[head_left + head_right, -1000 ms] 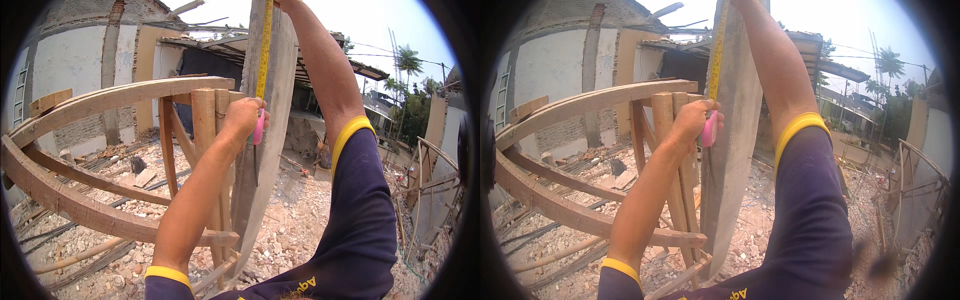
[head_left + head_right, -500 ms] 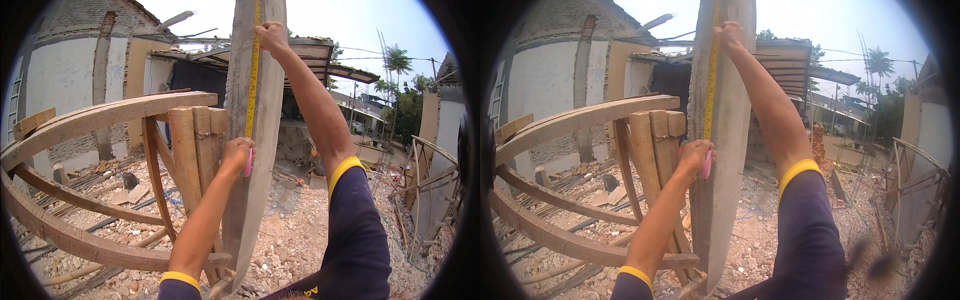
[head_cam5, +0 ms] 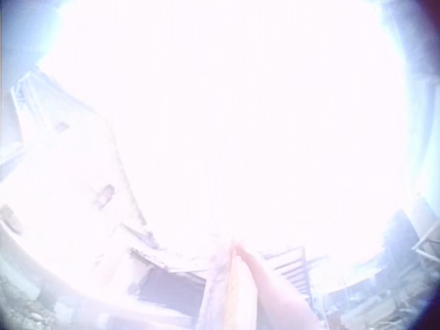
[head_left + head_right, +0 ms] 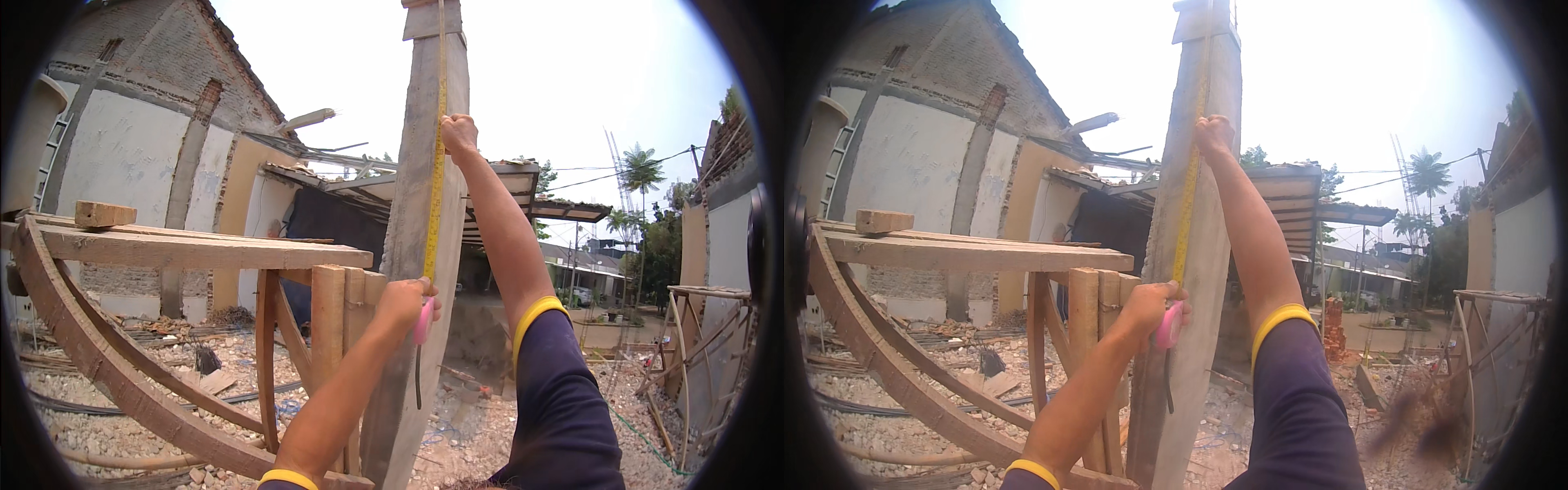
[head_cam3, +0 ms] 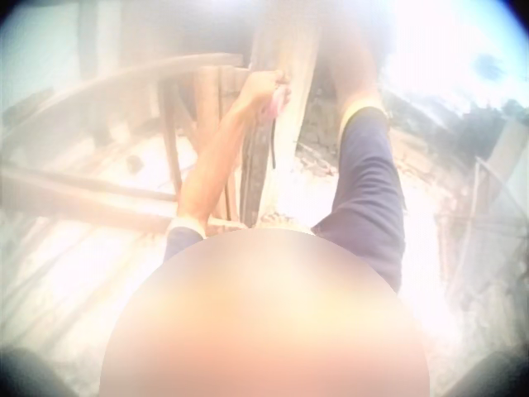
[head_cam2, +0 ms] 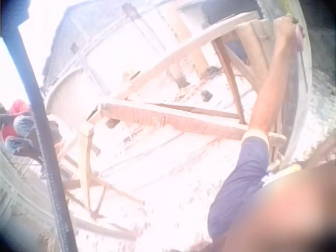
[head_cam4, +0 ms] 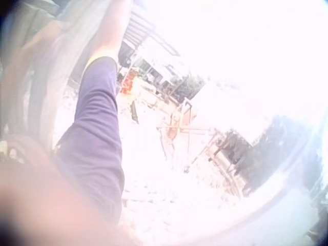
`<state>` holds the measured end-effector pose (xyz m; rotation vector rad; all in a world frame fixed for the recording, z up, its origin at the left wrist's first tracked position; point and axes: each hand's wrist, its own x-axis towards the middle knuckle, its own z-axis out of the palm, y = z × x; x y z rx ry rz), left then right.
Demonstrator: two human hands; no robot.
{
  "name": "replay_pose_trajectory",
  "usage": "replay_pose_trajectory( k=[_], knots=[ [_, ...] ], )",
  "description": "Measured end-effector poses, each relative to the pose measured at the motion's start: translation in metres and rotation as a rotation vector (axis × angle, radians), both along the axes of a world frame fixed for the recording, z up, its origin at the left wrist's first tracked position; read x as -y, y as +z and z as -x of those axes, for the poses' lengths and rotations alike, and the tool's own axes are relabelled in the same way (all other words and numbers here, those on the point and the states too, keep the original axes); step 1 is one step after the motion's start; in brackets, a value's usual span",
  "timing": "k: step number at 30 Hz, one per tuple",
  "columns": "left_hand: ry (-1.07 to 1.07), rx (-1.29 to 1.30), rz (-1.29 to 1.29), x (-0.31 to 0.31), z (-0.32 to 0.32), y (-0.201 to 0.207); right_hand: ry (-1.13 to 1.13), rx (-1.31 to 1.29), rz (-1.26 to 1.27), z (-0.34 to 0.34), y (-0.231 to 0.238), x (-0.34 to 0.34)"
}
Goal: The person uses a tape measure to measure the height of a concrete pillar at a construction site. They extend the tape measure vertically along the pillar and mark measurements with a pink marker while another worker sits on a wooden scaffold nearby.
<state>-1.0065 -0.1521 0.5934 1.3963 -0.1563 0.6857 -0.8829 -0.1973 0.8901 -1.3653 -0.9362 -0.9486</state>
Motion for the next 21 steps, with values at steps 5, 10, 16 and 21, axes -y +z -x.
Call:
replay_pose_trajectory(
  k=[5,10,16,21],
  knots=[
    [0.011,-0.027,0.017,0.002,0.019,0.008,0.031,-0.037,0.027,0.015,0.007,0.000],
    [0.030,-0.046,-0.040,-0.003,0.030,0.003,0.088,-0.058,0.015,0.019,0.002,-0.004],
    [0.081,-0.036,-0.069,-0.009,0.035,-0.004,0.153,-0.055,0.014,0.018,-0.004,-0.008],
    [0.076,-0.043,-0.073,-0.012,0.034,-0.008,0.117,-0.069,0.006,0.015,-0.012,-0.013]
  ],
)
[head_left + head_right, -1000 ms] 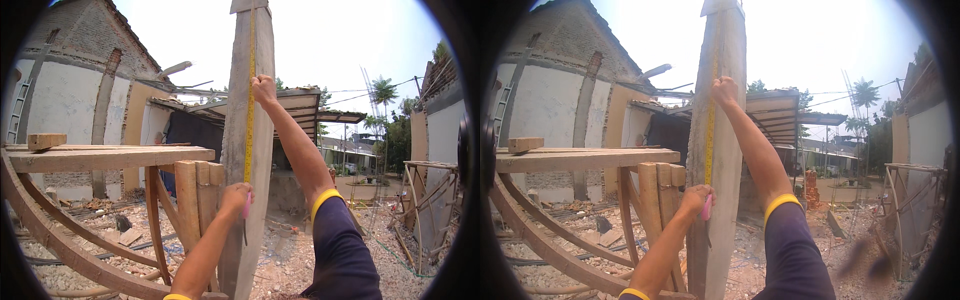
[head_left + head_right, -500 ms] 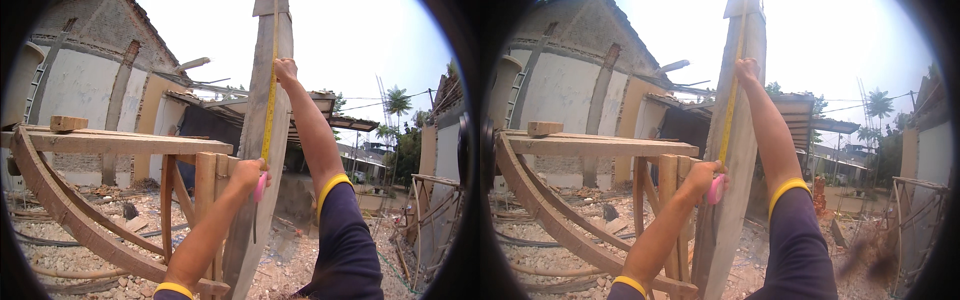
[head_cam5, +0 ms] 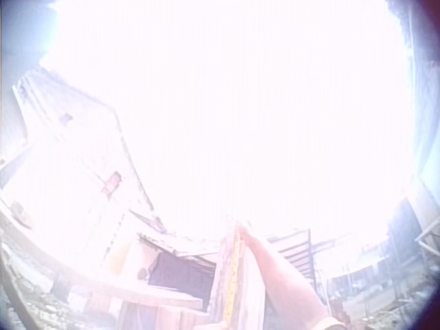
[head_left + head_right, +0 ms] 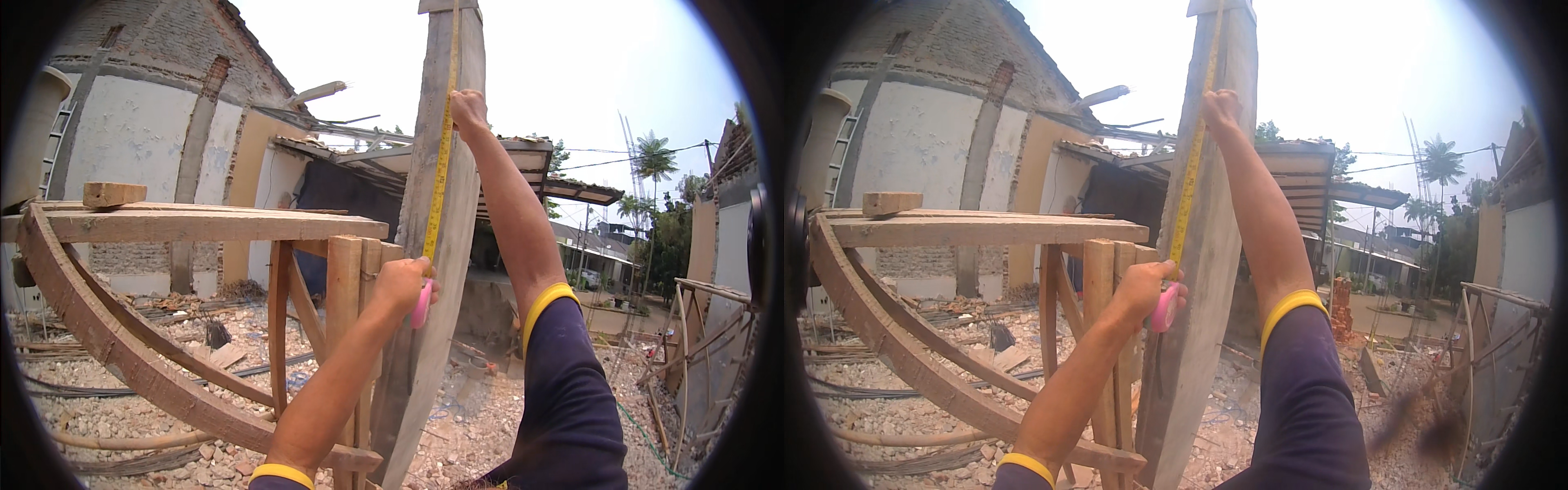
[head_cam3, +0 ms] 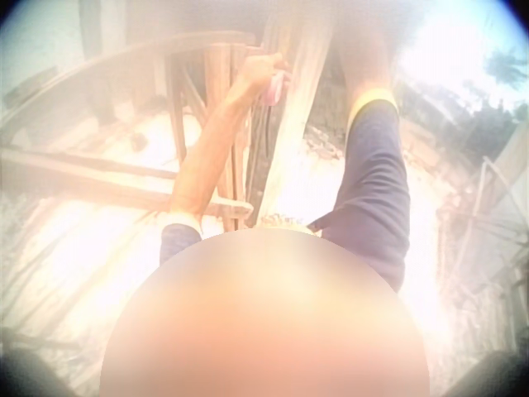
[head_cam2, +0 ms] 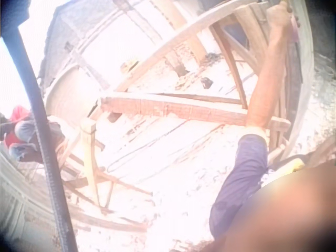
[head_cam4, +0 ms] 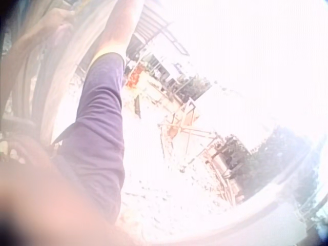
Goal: The person uses a tape measure to measure the height of a concrete pillar at a construction site. They extend the tape measure vertically along the pillar and mark measurements with a pink marker while another worker sits on a wooden scaffold nearby.
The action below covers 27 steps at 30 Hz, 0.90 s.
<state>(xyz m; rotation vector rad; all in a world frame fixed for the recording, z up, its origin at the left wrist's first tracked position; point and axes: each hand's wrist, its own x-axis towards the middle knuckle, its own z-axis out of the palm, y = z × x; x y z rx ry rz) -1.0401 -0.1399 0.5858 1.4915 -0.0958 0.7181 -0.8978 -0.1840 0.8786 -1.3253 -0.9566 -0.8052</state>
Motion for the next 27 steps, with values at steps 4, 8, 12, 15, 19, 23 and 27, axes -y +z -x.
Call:
replay_pose_trajectory(
  k=[4,8,12,15,19,23,27],
  knots=[
    [0.054,0.033,0.044,-0.001,-0.004,0.011,-0.031,-0.010,-0.045,0.002,0.002,0.000],
    [0.051,0.045,0.021,-0.001,-0.007,0.017,-0.094,0.023,-0.071,0.002,0.008,-0.001],
    [0.071,0.042,-0.002,-0.001,-0.008,0.012,-0.075,0.030,-0.073,-0.006,0.005,-0.004],
    [0.053,0.019,-0.047,-0.004,-0.006,0.010,-0.096,0.052,-0.101,-0.010,0.004,-0.006],
    [0.030,0.014,-0.069,-0.008,-0.007,0.008,-0.117,0.062,-0.091,-0.011,0.003,-0.007],
    [0.023,0.041,-0.016,-0.008,-0.016,0.004,-0.145,0.065,-0.068,-0.009,0.002,-0.007],
    [-0.009,0.024,0.026,-0.013,-0.033,-0.001,-0.209,0.065,-0.061,-0.011,-0.002,-0.007]
  ],
)
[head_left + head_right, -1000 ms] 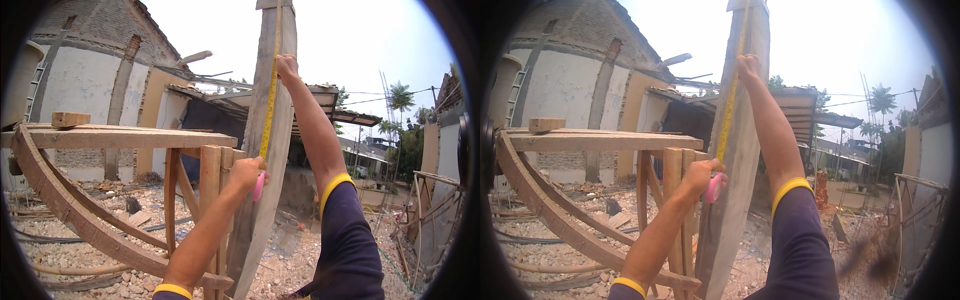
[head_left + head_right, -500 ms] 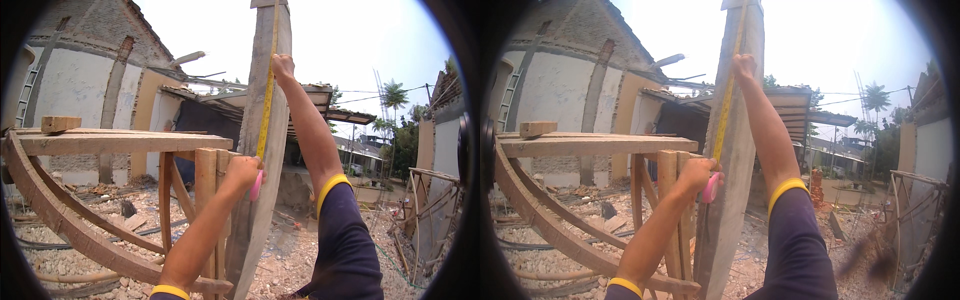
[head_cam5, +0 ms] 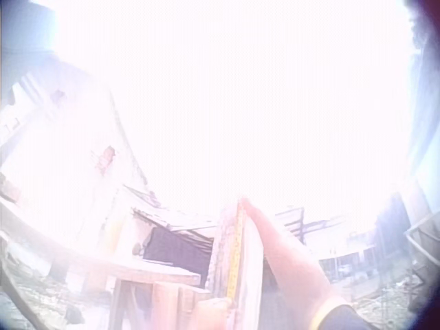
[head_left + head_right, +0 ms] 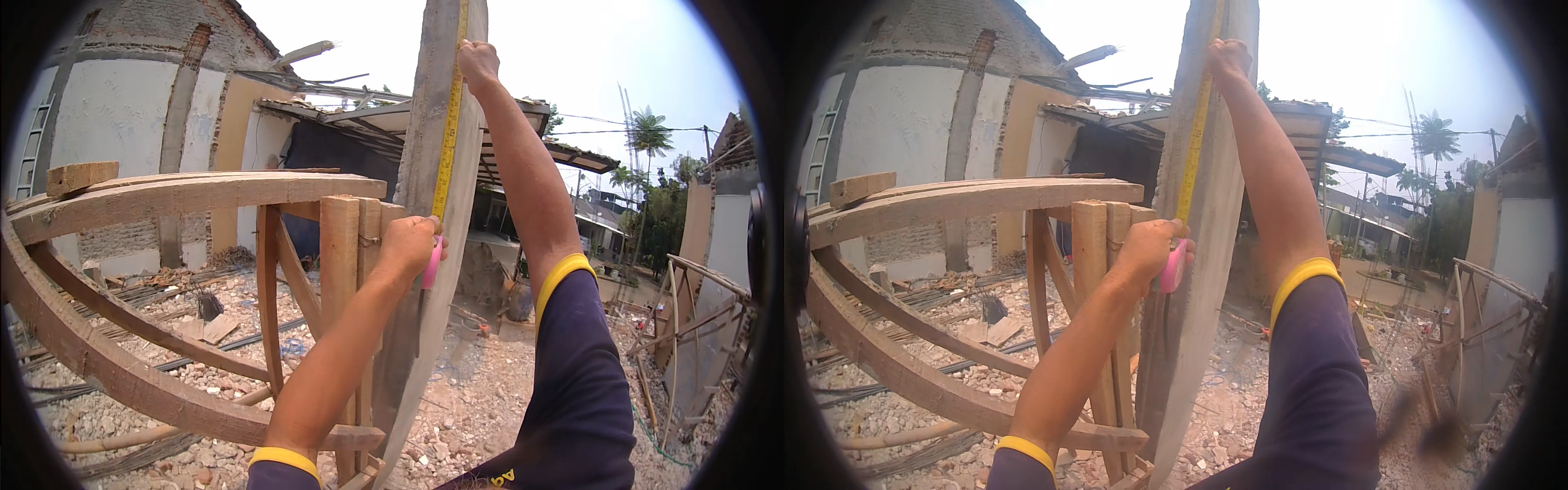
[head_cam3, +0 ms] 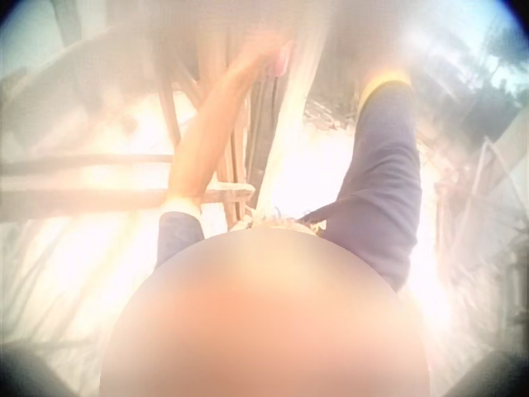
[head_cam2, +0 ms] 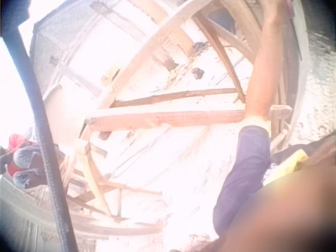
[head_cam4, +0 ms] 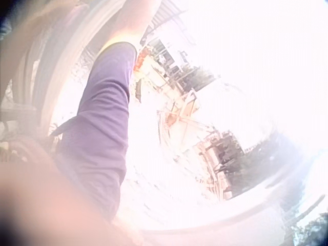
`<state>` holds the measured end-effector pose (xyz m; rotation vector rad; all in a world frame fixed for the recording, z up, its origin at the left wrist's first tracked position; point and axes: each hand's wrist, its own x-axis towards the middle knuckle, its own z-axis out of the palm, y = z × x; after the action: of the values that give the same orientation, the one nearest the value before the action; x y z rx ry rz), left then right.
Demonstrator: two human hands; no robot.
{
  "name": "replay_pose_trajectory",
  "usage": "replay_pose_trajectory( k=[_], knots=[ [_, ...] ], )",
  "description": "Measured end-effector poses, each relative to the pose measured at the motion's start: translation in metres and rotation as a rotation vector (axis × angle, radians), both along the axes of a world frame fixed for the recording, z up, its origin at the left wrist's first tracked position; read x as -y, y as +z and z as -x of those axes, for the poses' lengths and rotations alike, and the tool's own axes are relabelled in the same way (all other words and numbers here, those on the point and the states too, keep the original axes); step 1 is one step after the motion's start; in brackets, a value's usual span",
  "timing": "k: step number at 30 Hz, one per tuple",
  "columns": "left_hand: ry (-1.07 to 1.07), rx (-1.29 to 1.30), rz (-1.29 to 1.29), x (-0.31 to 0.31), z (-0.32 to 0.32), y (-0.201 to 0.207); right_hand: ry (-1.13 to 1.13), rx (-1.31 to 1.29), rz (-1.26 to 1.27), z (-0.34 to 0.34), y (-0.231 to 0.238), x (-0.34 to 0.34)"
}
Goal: The person uses a tape measure to measure the height of a concrete pillar at a construction site. They extend the tape measure vertically along the pillar and mark measurements with a pink marker while another worker sits on a wooden scaffold nearby.
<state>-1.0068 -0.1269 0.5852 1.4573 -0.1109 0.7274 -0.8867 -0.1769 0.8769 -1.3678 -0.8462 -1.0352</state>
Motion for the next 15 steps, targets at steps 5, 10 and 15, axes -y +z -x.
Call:
replay_pose_trajectory(
  k=[5,10,15],
  knots=[
    [0.002,0.018,0.015,-0.002,-0.018,-0.010,-0.107,0.017,0.002,-0.002,-0.009,-0.002],
    [0.012,0.013,0.098,-0.003,-0.033,-0.011,-0.102,0.022,-0.006,-0.004,-0.009,0.001],
    [-0.007,-0.024,0.068,-0.006,-0.051,-0.035,-0.074,0.011,-0.008,-0.017,-0.003,0.004]
  ],
)
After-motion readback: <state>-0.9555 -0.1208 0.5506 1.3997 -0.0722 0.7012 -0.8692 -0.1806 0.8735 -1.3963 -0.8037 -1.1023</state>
